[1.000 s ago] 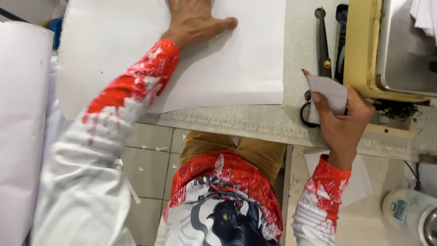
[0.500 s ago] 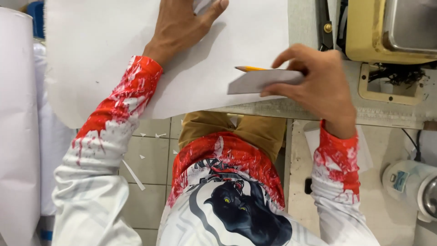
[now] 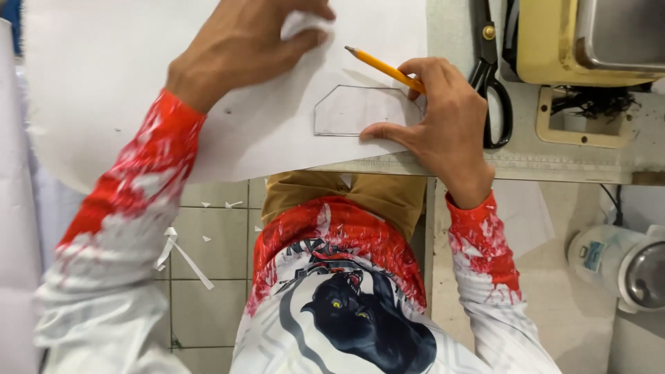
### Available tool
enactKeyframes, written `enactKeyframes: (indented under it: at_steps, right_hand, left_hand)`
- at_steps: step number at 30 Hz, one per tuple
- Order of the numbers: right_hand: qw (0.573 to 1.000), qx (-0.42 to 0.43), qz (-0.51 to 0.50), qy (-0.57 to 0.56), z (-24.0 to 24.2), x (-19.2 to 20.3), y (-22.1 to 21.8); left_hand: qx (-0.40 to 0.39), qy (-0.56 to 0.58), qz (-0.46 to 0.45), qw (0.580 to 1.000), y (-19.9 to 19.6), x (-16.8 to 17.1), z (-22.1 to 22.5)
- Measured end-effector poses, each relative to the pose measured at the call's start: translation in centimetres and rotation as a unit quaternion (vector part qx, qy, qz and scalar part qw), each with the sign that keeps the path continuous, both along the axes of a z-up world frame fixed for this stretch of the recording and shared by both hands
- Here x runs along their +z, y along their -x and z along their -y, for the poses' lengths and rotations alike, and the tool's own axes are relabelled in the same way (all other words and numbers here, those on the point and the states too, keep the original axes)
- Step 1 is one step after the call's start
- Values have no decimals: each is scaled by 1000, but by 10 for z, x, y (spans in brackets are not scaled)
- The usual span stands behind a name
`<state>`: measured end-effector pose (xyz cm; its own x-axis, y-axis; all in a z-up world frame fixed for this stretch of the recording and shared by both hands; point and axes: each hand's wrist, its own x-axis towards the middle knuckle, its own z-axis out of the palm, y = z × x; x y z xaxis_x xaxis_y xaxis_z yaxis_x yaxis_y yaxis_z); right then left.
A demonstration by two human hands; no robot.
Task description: Tracing a geometric template onto a large sheet of paper using a pencil to create a repeating pattern.
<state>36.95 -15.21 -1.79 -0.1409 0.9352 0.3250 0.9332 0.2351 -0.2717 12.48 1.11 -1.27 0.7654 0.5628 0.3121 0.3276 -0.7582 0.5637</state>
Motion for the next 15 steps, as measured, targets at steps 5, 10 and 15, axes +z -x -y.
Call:
enactKeyframes:
  at_steps: [5, 10, 15]
  right_hand:
    - [997, 1, -45, -55, 7, -12, -14]
    - [994, -21, -17, -106, 38, -1, -49]
    - [990, 7, -99, -97, 66, -15, -42]
  left_hand:
    - [-41, 28, -55, 997, -3, 7, 56]
    - [-54, -2, 11, 998, 8, -12, 61]
    - [-61, -39, 12, 997, 8, -11, 62]
